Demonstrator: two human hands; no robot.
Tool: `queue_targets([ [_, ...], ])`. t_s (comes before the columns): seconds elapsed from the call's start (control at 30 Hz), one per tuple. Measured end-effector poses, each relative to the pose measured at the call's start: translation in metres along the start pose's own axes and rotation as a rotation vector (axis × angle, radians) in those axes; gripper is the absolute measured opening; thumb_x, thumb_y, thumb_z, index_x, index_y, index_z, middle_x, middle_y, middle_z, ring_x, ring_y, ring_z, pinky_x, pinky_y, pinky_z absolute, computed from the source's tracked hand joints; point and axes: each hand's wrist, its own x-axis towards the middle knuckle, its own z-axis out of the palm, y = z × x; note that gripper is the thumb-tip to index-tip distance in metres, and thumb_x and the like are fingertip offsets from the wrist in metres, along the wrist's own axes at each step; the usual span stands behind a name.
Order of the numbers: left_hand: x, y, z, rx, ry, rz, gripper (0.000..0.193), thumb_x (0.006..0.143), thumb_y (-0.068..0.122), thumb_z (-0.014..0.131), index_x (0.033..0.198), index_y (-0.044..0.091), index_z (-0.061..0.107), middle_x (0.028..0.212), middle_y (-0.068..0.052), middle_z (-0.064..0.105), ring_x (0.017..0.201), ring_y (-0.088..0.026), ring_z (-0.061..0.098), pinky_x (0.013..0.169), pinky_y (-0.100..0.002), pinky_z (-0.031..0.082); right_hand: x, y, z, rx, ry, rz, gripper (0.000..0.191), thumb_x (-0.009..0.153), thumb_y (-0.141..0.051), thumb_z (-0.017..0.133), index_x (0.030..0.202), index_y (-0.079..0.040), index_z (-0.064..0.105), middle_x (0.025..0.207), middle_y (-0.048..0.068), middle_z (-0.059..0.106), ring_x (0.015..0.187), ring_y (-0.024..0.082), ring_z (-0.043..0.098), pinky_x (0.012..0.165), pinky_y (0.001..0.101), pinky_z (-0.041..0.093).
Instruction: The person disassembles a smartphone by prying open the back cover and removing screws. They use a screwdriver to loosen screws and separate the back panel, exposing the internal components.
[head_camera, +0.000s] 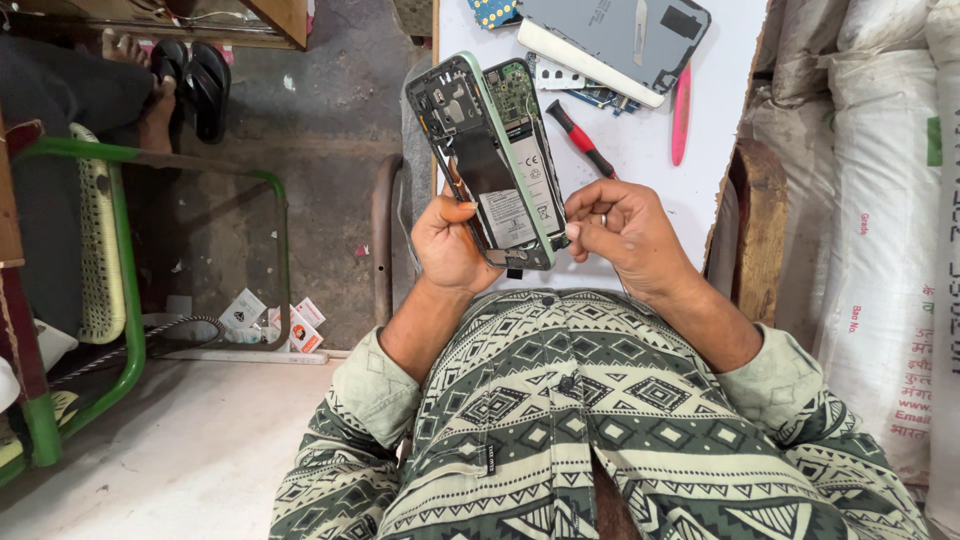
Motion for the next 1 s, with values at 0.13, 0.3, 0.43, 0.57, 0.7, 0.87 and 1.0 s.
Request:
queue_targets([
  [0.13,0.002,-0.001,-0.001,0.001,0.019,-0.023,0.055,0.093,0.010,0.042,0.147,-0.001,0.050,0.134,-0.020,0.067,0.120,-0.033,0.069,0.110,-0.049,0.055,0.003,-0.004,0.001,-0.024,-0.012,0.003,0.017,0.089,0.002,0.069,0.106,0.005,0.066,0.088,0.006,0.066,0.069,0.010,0.066,0.063,0.0257,0.056],
  [0.3,0.002,-0.002,-0.004,0.011,0.013,-0.028,0.053,0.094,0.010,0.043,0.145,-0.001,0.051,0.134,-0.019,0.067,0.121,-0.032,0.068,0.110,-0.048,0.055,0.001,-0.012,0.003,-0.180,0.022,-0.017,0.013,0.089,0.006,0.067,0.102,0.006,0.066,0.084,0.006,0.066,0.069,0.008,0.066,0.061,0.0239,0.057],
  [0.43,0.002,-0.003,-0.008,0.008,0.020,-0.019,0.052,0.094,0.010,0.043,0.143,-0.001,0.052,0.133,-0.018,0.067,0.122,-0.031,0.068,0.112,-0.047,0.053,0.003,-0.017,0.005,-0.316,0.058,-0.021,0.010,0.088,0.005,0.067,0.097,0.006,0.066,0.081,0.005,0.068,0.067,0.007,0.068,0.059,0.0221,0.057],
  [0.57,0.001,-0.005,-0.013,0.020,0.050,-0.014,0.052,0.093,0.009,0.042,0.143,-0.001,0.052,0.133,-0.017,0.067,0.122,-0.031,0.067,0.113,-0.047,0.052,0.001,-0.019,0.009,-0.445,0.082,-0.084,0.008,0.086,0.004,0.070,0.094,0.006,0.068,0.079,0.003,0.069,0.068,0.005,0.065,0.062,0.0196,0.055],
  [0.7,0.001,-0.008,-0.016,0.017,0.058,-0.019,0.053,0.093,0.008,0.041,0.145,-0.001,0.051,0.134,-0.017,0.066,0.123,-0.031,0.066,0.114,-0.047,0.052,-0.001,-0.024,0.011,-0.501,0.090,-0.126,0.007,0.084,0.004,0.072,0.091,0.006,0.069,0.079,0.002,0.069,0.069,0.002,0.063,0.063,0.0185,0.052],
  [0.87,0.000,-0.010,-0.019,0.020,0.021,-0.021,0.057,0.092,0.008,0.041,0.147,0.000,0.049,0.138,-0.017,0.064,0.126,-0.030,0.065,0.114,-0.046,0.051,-0.003,-0.034,0.018,-0.629,0.109,-0.163,0.004,0.085,0.003,0.072,0.087,0.006,0.070,0.073,0.004,0.069,0.066,0.004,0.065,0.060,0.0194,0.053],
  [1.0,0.000,-0.012,-0.019,0.048,0.039,-0.029,0.058,0.092,0.006,0.041,0.149,0.000,0.047,0.139,-0.017,0.063,0.128,-0.030,0.064,0.116,-0.046,0.051,-0.005,-0.042,0.025,-0.748,0.156,-0.226,0.005,0.083,0.004,0.073,0.087,0.006,0.071,0.072,0.005,0.071,0.065,0.006,0.067,0.060,0.0199,0.056],
])
